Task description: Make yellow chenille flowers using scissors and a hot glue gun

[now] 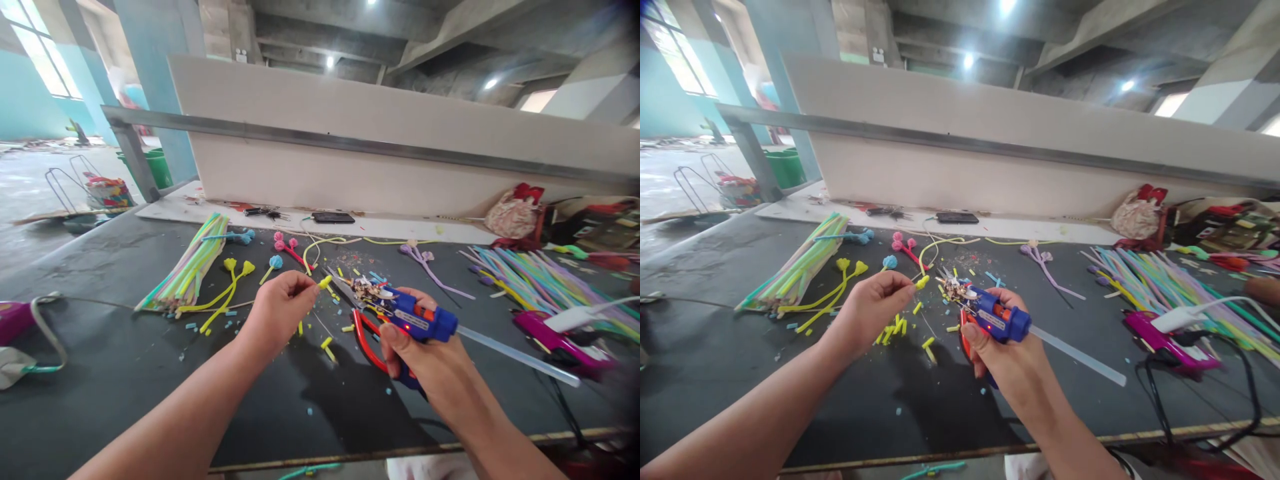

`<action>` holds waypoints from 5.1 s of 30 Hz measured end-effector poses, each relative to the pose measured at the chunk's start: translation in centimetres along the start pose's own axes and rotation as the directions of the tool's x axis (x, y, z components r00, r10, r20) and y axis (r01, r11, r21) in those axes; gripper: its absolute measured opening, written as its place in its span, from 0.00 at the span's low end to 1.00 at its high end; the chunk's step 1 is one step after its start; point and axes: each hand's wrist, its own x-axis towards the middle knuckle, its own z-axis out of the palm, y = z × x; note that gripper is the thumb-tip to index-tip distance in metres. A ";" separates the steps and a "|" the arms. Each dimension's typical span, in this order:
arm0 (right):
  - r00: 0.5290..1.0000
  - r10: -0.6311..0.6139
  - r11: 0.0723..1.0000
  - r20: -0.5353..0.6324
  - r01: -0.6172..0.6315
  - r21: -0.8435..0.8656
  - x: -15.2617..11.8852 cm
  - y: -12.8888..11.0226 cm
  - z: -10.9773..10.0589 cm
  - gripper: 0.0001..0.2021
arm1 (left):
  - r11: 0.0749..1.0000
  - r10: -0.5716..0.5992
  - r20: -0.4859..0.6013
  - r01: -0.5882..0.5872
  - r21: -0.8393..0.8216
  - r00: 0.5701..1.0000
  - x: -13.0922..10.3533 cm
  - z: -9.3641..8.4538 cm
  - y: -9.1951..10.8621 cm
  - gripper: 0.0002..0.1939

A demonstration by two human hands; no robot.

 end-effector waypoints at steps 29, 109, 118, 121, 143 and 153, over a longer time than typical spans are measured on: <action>0.988 0.016 0.999 0.151 -0.021 0.033 -0.5 0.6 0.1 0.34 | 0.369 -0.185 0.688 0.699 -0.613 0.701 0.1 -1.3 0.6 0.05; 0.998 -0.047 0.999 0.051 0.046 0.005 0.1 0.6 0.0 0.29 | 0.528 -0.311 0.471 0.563 -0.637 0.825 0.1 -0.4 0.1 0.11; 0.995 -0.023 0.999 0.099 0.021 0.026 0.3 0.9 0.2 0.32 | 0.580 -0.308 0.449 0.540 -0.610 0.839 -0.2 -0.3 0.5 0.12; 0.997 0.008 1.000 0.079 -0.009 0.010 0.2 0.9 0.6 0.31 | 0.599 -0.322 0.431 0.533 -0.597 0.843 -0.3 -0.4 0.7 0.12; 0.998 0.007 1.000 0.058 -0.005 -0.027 0.2 0.8 0.5 0.30 | 0.772 -0.367 0.199 0.417 -0.479 0.909 -0.1 0.5 0.5 0.08; 0.999 -0.024 0.994 -0.026 0.021 -0.111 1.5 1.4 -0.8 0.30 | 0.795 -0.328 0.195 0.381 -0.472 0.924 -0.2 0.5 0.6 0.08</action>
